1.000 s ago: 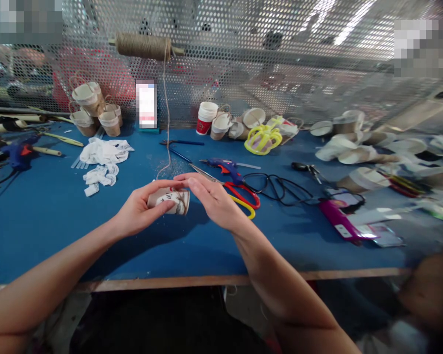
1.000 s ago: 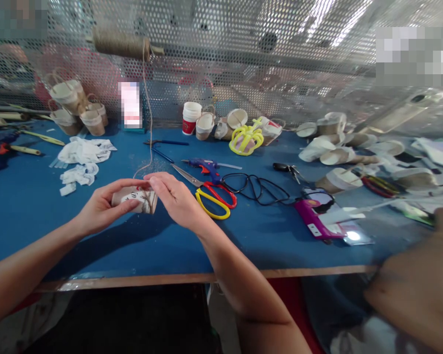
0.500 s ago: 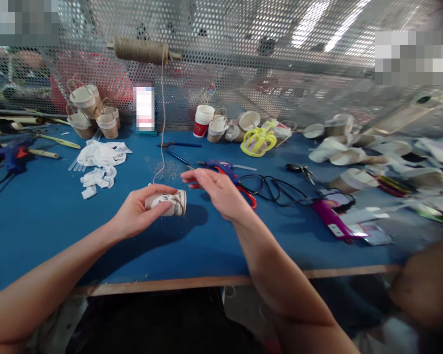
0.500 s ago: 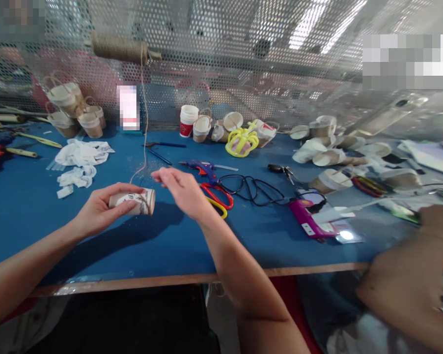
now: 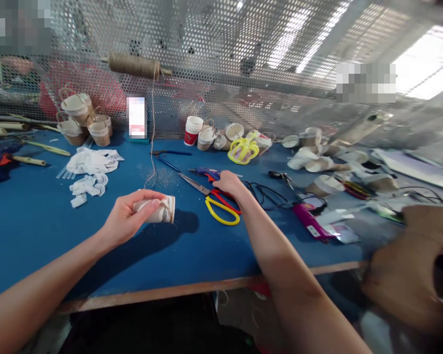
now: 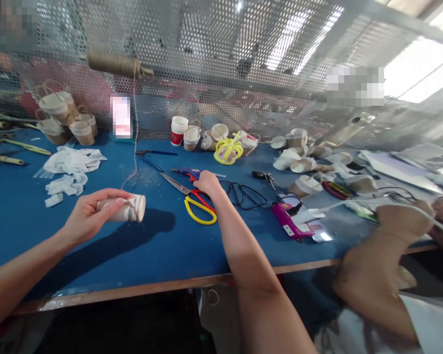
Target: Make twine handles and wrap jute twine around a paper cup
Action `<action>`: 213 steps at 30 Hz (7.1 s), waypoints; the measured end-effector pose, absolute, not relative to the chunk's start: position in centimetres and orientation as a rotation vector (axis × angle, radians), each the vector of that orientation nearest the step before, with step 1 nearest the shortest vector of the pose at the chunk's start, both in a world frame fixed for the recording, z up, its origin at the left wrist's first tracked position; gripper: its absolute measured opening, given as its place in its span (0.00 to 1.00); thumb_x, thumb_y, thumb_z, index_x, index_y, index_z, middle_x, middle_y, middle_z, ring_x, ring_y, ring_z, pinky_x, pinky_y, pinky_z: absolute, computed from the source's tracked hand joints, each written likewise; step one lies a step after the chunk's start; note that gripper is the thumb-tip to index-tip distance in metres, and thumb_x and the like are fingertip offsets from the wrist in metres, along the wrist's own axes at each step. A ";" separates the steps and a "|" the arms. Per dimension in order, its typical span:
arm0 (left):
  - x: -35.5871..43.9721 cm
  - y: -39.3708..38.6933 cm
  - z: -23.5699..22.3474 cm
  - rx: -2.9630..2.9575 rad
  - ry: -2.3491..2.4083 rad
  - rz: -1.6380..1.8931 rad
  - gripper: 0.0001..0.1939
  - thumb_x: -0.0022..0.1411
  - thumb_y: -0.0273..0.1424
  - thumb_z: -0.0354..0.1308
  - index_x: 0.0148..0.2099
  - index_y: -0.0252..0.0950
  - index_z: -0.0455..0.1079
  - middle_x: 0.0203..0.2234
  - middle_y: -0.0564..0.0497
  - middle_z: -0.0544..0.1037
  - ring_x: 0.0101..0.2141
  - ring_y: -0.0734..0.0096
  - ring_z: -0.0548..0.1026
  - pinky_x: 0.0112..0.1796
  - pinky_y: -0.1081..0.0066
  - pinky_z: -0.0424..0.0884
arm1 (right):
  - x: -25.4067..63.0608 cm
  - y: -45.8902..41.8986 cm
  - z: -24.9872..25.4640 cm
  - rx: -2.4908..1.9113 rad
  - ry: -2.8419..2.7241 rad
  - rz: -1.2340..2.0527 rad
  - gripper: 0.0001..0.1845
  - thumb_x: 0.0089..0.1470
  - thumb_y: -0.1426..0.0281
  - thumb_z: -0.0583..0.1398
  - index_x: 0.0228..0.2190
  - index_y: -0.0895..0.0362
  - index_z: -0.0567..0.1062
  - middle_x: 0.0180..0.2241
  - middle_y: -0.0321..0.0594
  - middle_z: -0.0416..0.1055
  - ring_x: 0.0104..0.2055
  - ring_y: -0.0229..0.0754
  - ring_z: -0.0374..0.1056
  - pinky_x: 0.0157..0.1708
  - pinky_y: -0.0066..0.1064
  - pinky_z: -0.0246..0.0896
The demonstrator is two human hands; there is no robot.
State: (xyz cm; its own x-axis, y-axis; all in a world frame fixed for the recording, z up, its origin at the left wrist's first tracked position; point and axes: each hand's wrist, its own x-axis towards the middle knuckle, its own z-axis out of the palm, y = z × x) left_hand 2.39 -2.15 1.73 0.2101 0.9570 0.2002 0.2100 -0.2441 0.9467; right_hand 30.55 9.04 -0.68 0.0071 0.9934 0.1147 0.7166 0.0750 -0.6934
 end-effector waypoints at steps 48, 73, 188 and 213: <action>0.8 1.6 -2.2 1.928 1.316 1.035 0.13 0.58 0.35 0.51 0.39 0.33 0.72 0.31 0.48 0.79 0.30 0.70 0.75 0.32 0.73 0.69 | 23.0 -0.3 3.4 -1.609 -1.961 0.957 0.10 0.47 0.67 0.57 0.19 0.58 0.68 0.11 0.31 0.63 0.12 0.31 0.58 0.12 0.23 0.54; 1.0 1.6 -2.2 1.895 1.365 1.043 0.13 0.58 0.36 0.51 0.37 0.34 0.72 0.30 0.49 0.79 0.30 0.70 0.75 0.31 0.73 0.68 | 22.9 -0.7 3.5 -1.591 -2.026 0.893 0.07 0.47 0.69 0.56 0.21 0.58 0.68 0.11 0.30 0.62 0.13 0.32 0.58 0.14 0.24 0.53; 1.0 1.4 -2.4 2.069 1.387 1.046 0.14 0.58 0.34 0.50 0.40 0.33 0.72 0.29 0.48 0.79 0.28 0.70 0.75 0.29 0.75 0.68 | 22.9 -0.4 3.1 -1.593 -2.015 0.833 0.07 0.46 0.69 0.56 0.21 0.59 0.69 0.14 0.33 0.64 0.15 0.33 0.61 0.15 0.23 0.55; 1.2 1.3 -2.2 1.984 1.395 1.072 0.12 0.57 0.34 0.51 0.38 0.34 0.72 0.31 0.49 0.79 0.29 0.71 0.76 0.31 0.75 0.70 | 23.0 -0.7 3.5 -1.579 -2.070 0.857 0.07 0.46 0.69 0.56 0.21 0.58 0.68 0.12 0.31 0.63 0.15 0.32 0.60 0.15 0.23 0.54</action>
